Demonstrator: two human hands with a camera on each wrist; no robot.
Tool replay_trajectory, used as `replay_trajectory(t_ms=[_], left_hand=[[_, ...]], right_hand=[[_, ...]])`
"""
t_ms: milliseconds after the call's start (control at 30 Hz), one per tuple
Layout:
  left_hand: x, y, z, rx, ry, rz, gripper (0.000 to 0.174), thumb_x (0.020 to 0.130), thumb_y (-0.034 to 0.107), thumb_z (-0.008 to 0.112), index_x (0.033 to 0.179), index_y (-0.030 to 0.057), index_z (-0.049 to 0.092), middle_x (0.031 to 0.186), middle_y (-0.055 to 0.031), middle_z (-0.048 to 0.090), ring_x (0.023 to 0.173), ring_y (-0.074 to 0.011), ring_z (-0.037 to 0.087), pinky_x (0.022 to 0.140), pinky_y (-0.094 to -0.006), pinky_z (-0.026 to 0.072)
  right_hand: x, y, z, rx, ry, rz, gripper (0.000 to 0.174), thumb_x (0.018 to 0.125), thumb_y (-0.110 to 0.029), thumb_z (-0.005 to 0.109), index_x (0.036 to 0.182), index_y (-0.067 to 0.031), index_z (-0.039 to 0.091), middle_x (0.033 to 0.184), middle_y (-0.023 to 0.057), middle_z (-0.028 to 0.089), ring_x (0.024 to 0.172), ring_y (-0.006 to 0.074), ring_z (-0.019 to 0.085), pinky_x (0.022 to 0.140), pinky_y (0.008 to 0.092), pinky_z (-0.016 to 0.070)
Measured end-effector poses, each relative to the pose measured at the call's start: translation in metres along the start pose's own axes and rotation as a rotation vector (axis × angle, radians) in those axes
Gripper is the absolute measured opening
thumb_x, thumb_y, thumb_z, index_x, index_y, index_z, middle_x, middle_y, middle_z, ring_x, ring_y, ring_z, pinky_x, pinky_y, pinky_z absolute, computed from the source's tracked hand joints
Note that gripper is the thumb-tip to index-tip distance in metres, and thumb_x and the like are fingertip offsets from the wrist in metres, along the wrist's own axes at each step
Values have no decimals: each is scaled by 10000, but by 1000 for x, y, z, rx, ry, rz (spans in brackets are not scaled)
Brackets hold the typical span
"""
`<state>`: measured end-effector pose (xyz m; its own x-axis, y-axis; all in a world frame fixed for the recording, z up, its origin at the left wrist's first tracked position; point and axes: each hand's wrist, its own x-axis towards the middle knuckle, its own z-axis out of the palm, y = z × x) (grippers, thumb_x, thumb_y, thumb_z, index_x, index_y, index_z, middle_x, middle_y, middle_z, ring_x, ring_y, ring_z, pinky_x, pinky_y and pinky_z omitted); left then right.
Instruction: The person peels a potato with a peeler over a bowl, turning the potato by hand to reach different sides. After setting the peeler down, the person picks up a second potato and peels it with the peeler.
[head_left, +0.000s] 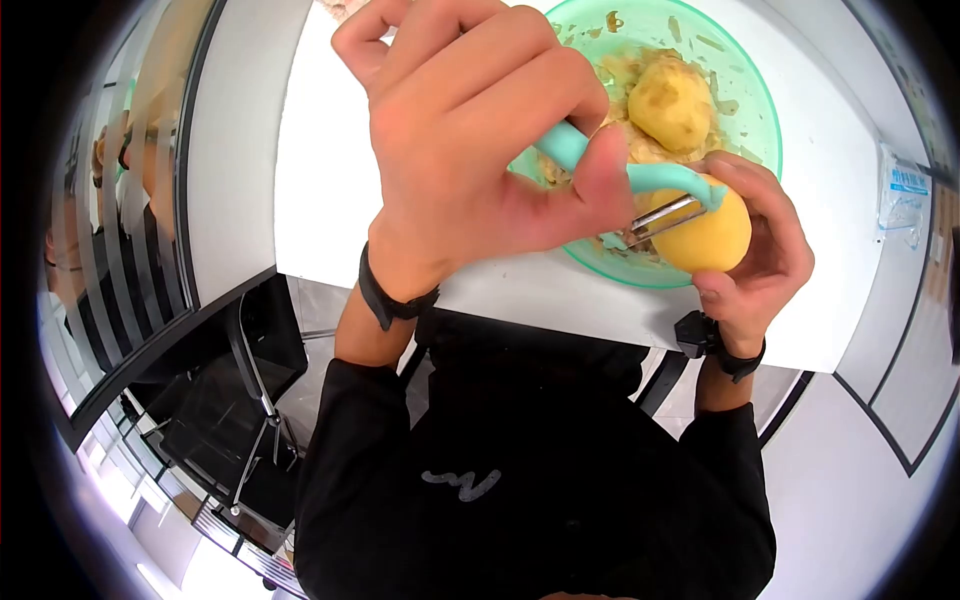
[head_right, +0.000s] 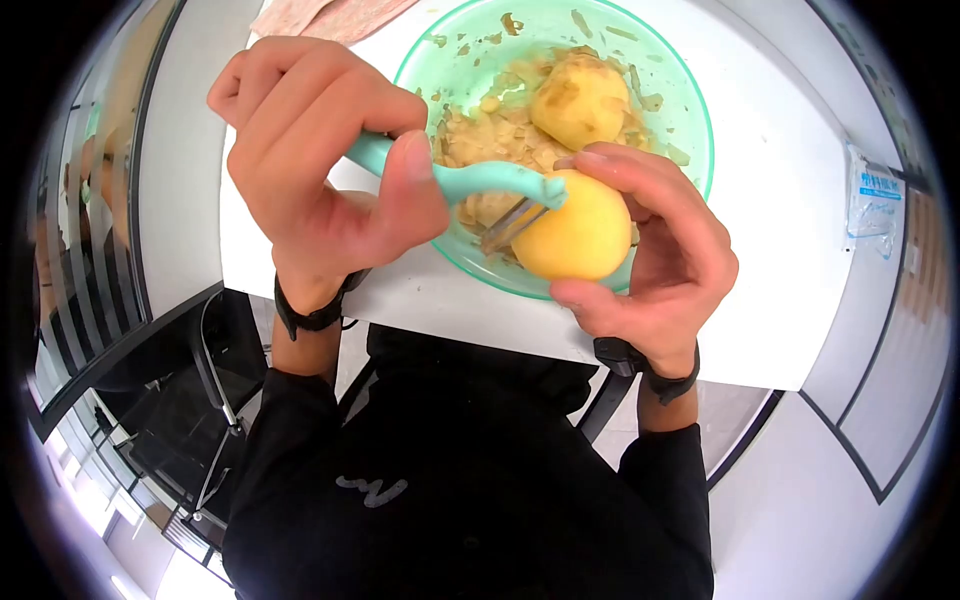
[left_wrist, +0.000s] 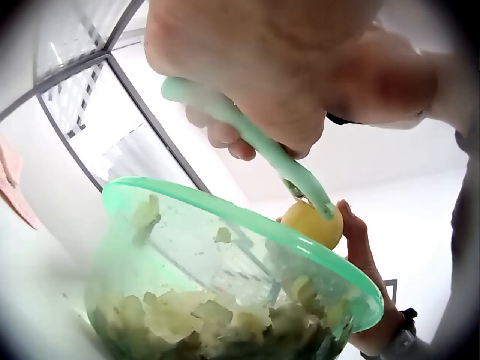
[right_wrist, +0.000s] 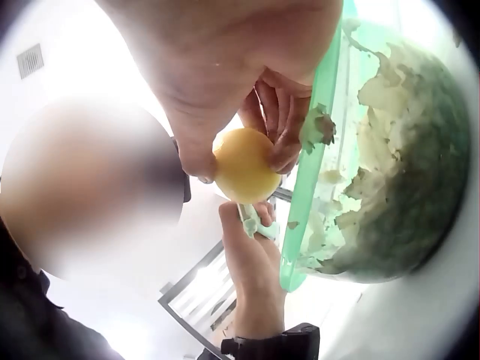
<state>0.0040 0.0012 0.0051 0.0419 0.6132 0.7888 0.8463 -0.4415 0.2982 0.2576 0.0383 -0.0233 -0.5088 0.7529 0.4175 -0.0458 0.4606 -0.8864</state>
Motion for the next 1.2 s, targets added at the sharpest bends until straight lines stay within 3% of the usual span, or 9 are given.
replay_trajectory(t_ms=[333, 433, 500, 567, 633, 733, 900, 1100, 1200], left_hand=[[-1, -4, 4, 43, -51, -78, 87, 617, 109, 669, 695, 131, 637, 672, 25, 581, 754, -192, 567, 850, -331, 322], [0, 0, -1, -17, -33, -48, 90, 608, 127, 676, 685, 149, 635, 672, 27, 575, 747, -192, 556, 837, -339, 310], [2, 6, -1, 48, -10, 66, 95, 596, 149, 682, 676, 159, 632, 669, 29, 569, 747, -191, 552, 825, -345, 300], [3, 13, 1, 34, 16, 43, 98, 589, 170, 688, 667, 165, 628, 665, 30, 563, 748, -190, 551, 818, -348, 292], [-2, 19, 5, -62, 42, -118, 103, 586, 192, 692, 659, 167, 625, 659, 30, 558, 749, -190, 551, 815, -350, 285], [10, 7, -5, 44, -83, 128, 94, 614, 217, 692, 654, 167, 624, 652, 29, 551, 744, -189, 548, 818, -351, 281], [0, 4, -1, 60, -32, 27, 93, 644, 223, 682, 668, 153, 626, 653, 26, 550, 739, -192, 546, 829, -345, 295], [-1, -4, 1, 4, -30, -5, 87, 627, 124, 691, 695, 134, 636, 673, 34, 573, 748, -183, 556, 833, -343, 306], [-1, -3, 4, 48, -112, -47, 106, 626, 82, 700, 699, 131, 639, 684, 50, 593, 760, -171, 561, 838, -344, 313]], right_hand=[[-1, -1, 2, -78, 41, -1, 668, 687, -162, 907, 1252, 85, 652, 1213, 207, 691, 1147, 308, 665, 987, 407, 557], [2, 0, 6, -113, 32, -65, 650, 665, -92, 912, 1243, 70, 663, 1209, 181, 702, 1141, 296, 669, 986, 396, 555], [2, -3, 7, -140, 22, -42, 650, 647, -59, 918, 1235, 63, 671, 1206, 172, 706, 1138, 288, 670, 978, 387, 556], [4, -6, 9, -146, 27, -31, 640, 631, -49, 931, 1214, 54, 688, 1196, 167, 708, 1116, 278, 677, 946, 373, 566], [4, -8, 8, -154, 23, -15, 632, 630, -52, 933, 1206, 52, 693, 1188, 162, 709, 1103, 275, 683, 933, 367, 570], [4, -8, 9, -155, 27, -8, 621, 622, -50, 934, 1189, 53, 703, 1169, 165, 707, 1083, 269, 690, 909, 354, 576], [5, -7, 6, -108, 5, -18, 628, 612, -65, 925, 1186, 58, 705, 1168, 185, 704, 1082, 278, 687, 916, 357, 572], [6, -7, 3, -110, -51, -94, 626, 619, -106, 928, 1176, 71, 704, 1172, 197, 704, 1074, 292, 694, 929, 368, 570], [4, -6, 4, -100, -59, -87, 669, 615, -105, 941, 1207, 67, 681, 1166, 192, 707, 1068, 288, 701, 926, 370, 573]])
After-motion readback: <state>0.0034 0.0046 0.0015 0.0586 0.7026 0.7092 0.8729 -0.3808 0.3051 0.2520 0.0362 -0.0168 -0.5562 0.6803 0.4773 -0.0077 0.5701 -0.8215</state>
